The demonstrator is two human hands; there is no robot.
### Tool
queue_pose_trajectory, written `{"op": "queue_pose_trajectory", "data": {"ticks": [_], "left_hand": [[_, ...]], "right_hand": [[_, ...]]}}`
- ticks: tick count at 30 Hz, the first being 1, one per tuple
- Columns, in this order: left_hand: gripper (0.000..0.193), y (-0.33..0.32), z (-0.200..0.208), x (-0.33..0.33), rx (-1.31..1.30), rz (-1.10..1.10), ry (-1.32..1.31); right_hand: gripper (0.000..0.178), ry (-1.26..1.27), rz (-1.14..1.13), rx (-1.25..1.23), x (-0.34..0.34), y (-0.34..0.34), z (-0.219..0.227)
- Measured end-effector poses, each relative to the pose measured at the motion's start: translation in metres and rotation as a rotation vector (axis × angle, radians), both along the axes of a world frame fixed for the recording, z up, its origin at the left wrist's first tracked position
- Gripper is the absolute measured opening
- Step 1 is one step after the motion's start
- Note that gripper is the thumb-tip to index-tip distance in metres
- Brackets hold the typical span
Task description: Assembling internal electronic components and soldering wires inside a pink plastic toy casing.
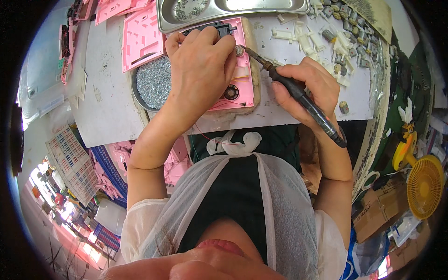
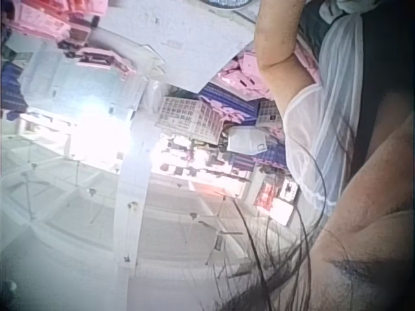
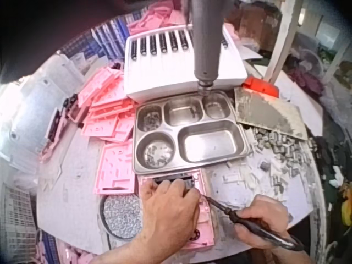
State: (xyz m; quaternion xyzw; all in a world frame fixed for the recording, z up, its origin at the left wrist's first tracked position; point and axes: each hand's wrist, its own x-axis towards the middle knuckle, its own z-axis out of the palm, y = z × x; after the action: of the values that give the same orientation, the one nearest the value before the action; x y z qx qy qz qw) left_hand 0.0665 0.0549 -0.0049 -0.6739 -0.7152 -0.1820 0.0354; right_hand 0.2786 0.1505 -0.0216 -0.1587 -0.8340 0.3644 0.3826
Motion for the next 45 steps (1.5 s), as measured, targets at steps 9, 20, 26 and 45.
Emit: {"op": "queue_pose_trajectory", "data": {"ticks": [9, 20, 26, 45], "left_hand": [[0.006, 0.000, 0.001, -0.001, -0.029, -0.014, 0.023], [0.005, 0.001, 0.003, 0.000, -0.034, -0.015, 0.030], [0.004, 0.001, 0.003, 0.000, -0.028, -0.018, 0.032], [0.007, 0.004, 0.012, 0.002, -0.108, -0.019, 0.133]], "right_hand": [[0.029, -0.059, -0.026, -0.074, -0.001, -0.002, 0.000], [0.030, -0.046, 0.015, 0.072, -0.005, -0.001, 0.001], [0.028, -0.071, 0.032, 0.147, -0.006, 0.003, 0.009], [0.027, -0.036, -0.114, 0.064, 0.019, 0.009, 0.026]]}}
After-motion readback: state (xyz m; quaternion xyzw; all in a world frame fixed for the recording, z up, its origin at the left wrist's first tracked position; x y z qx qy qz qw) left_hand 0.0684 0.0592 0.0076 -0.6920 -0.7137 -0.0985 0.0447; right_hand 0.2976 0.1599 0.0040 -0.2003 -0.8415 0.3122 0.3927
